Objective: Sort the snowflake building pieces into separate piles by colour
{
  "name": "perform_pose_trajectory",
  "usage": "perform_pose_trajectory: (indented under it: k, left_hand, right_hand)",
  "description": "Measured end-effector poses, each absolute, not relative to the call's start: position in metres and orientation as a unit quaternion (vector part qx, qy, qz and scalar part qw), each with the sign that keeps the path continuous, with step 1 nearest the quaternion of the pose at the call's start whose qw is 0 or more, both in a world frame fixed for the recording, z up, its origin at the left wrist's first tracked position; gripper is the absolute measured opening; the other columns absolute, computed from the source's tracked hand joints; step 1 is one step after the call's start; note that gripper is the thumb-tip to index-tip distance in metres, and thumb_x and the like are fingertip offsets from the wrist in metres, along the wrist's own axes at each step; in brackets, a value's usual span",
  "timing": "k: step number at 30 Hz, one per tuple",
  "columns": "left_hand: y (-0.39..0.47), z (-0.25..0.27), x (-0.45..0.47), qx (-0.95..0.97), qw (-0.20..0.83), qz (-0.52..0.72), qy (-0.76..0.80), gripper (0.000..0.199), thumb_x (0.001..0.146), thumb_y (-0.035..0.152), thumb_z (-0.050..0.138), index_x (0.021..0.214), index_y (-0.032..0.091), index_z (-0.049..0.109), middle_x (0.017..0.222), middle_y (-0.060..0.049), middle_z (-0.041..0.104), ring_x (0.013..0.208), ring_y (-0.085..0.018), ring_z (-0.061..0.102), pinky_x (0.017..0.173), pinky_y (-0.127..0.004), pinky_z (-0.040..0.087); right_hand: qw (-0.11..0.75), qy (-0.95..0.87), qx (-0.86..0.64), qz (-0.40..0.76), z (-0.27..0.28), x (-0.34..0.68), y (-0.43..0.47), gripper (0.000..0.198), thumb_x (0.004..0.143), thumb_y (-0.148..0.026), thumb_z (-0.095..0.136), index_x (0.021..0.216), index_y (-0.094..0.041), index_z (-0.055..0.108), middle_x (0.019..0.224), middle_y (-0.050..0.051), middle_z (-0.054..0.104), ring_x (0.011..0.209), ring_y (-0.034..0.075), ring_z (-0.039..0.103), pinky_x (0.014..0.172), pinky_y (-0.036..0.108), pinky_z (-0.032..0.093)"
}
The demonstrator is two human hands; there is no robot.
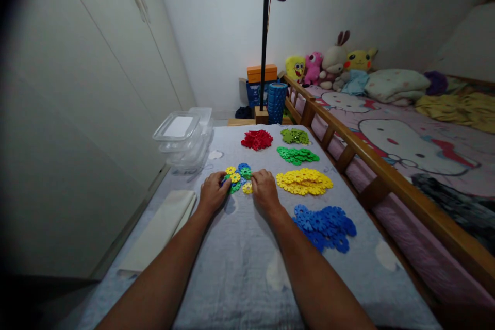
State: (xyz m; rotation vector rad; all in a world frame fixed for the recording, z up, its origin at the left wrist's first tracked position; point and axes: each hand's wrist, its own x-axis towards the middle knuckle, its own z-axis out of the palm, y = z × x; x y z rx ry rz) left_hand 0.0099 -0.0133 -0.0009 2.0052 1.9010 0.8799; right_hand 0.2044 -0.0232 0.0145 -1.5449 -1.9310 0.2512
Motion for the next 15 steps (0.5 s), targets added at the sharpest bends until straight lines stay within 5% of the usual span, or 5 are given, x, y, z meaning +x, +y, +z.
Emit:
perform_pose_trajectory:
  k: [5, 15]
  left_hand:
    - [-0.013, 0.000, 0.010, 0.685, 0.123, 0.298, 0.654, 0.033, 0.093, 0.038, 0.053, 0.117, 0.020, 0.064, 0.117, -0.009, 0.069, 0.111, -0.027, 0.061, 0.094, -0.041, 0.043]
    - [-0.014, 0.003, 0.010, 0.679, 0.138, 0.303, 0.654, 0.034, 0.096, 0.040, 0.048, 0.117, 0.020, 0.065, 0.118, -0.009, 0.069, 0.110, -0.026, 0.061, 0.095, -0.040, 0.043]
  right_hand:
    - [0.399, -0.661, -0.614, 0.165, 0.038, 0.253, 0.013, 0.022, 0.084, -0.025, 0.058, 0.100, -0.017, 0.071, 0.076, 0.002, 0.067, 0.071, 0.017, 0.059, 0.071, 0.028, 0.043]
    - [0.451, -0.394, -0.781, 0.177, 0.054, 0.378, 0.094, 0.011, 0.065, -0.006, 0.062, 0.071, -0.015, 0.062, 0.054, -0.004, 0.053, 0.053, 0.012, 0.052, 0.052, 0.022, 0.039]
